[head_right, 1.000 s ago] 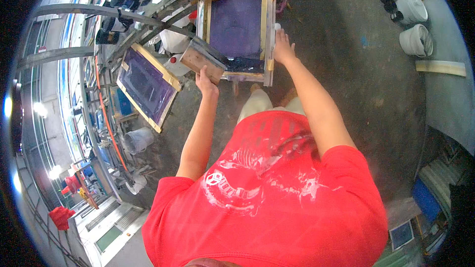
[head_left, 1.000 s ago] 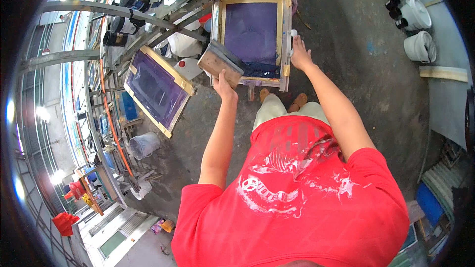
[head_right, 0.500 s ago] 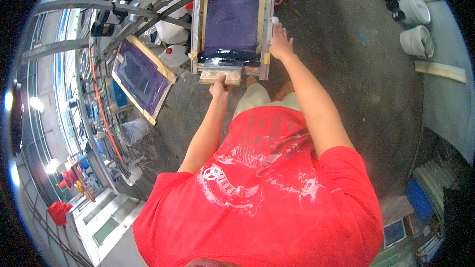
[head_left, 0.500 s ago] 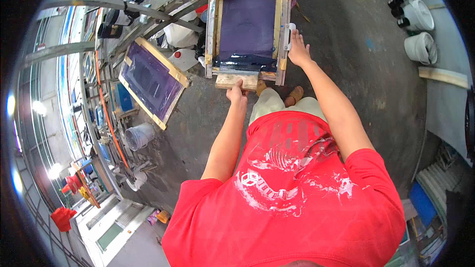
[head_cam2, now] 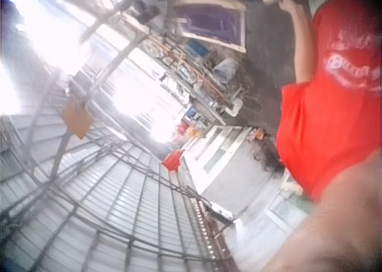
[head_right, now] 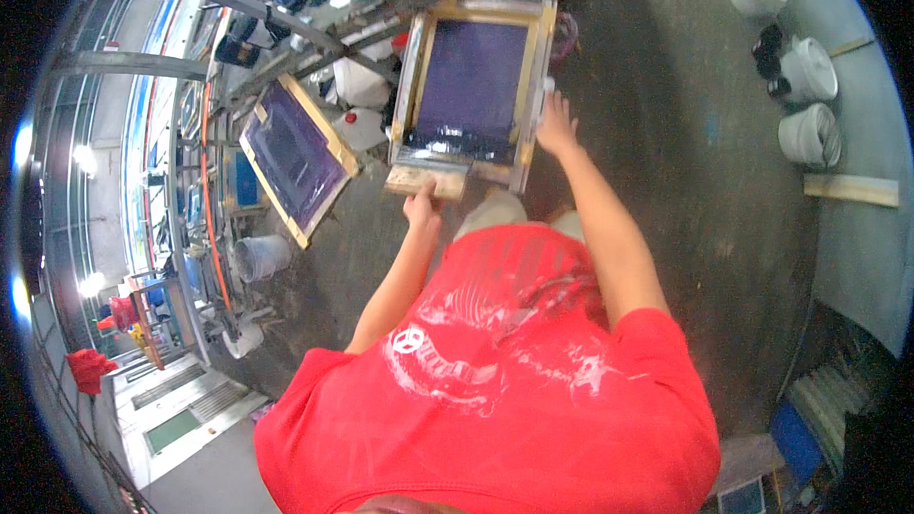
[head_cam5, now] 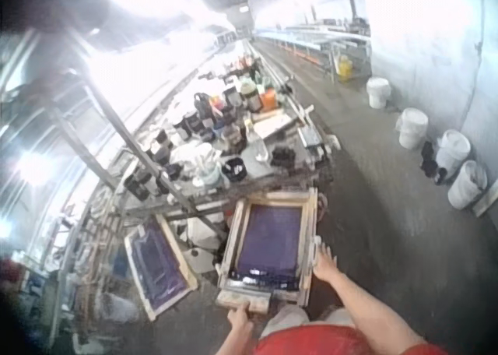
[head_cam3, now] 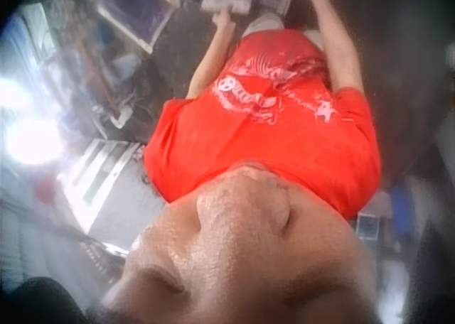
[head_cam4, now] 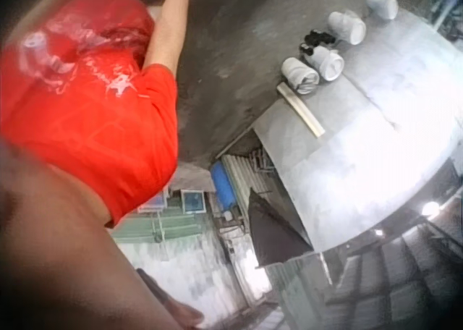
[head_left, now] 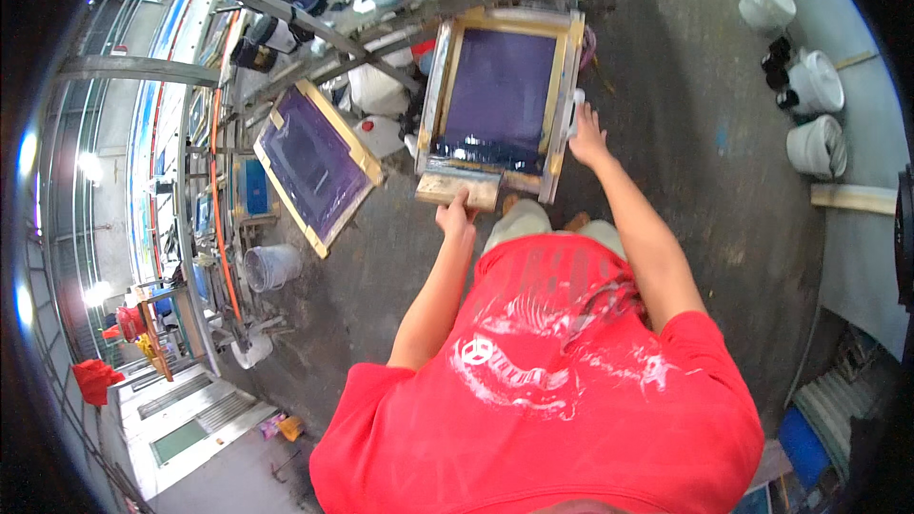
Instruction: The person uses a squeegee to pull dark ink across a screen-printing frame over a blue surfboard on a conveyor, then lifts the frame to reveal the printed logo. They walk to a workbench, place the frame down, and reload the screen with more ink using a squeegee.
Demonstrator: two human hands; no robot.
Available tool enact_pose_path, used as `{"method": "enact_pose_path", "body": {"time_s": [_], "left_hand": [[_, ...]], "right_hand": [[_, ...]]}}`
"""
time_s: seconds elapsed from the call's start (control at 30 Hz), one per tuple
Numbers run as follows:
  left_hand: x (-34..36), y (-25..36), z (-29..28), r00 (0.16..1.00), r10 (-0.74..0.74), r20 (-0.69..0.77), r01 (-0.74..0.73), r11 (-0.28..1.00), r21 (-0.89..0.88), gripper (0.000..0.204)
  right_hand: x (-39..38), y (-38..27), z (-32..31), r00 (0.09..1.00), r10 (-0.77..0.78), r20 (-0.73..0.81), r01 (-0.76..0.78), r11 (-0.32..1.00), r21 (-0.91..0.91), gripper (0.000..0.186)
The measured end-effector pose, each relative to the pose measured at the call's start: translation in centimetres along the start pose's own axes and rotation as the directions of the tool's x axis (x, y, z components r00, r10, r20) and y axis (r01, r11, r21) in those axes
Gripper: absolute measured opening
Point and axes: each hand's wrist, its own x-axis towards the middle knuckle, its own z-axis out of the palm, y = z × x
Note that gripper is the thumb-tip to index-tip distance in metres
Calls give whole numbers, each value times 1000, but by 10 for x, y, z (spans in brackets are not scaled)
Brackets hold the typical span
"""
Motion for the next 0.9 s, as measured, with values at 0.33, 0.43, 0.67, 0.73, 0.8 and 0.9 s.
{"method": "enact_pose_path", "body": {"time_s": [0.33, 0.43, 0.67, 0.73, 0.8, 0.9], "left_hand": [[-48, 104, 69, 258, 599, 758, -921, -85, 381, 22], [-62, 117, 98, 83, 387, 918, -884, -397, 247, 25], [-76, 144, 151, -94, 461, 882, -988, -150, -28, 42], [-45, 158, 166, 4, 531, 847, -1000, -19, 17, 45], [4, 171, 183, 125, 565, 815, -992, 84, 93, 49], [98, 190, 215, 511, 516, 688, -837, 479, 263, 60]], "right_hand": [[-99, -151, -90, 482, -848, -218, 807, 527, -266, 59], [-95, -156, -95, 637, -771, 3, 687, 566, -455, 34], [-111, -87, -138, 811, -533, -240, 456, 834, -311, 21], [-130, -63, -160, 862, -346, -372, 303, 938, -171, 24], [-156, -35, -173, 870, -97, -484, 77, 995, -61, 29], [-205, 29, -173, 776, 267, -572, -164, 960, 226, 44]]}}
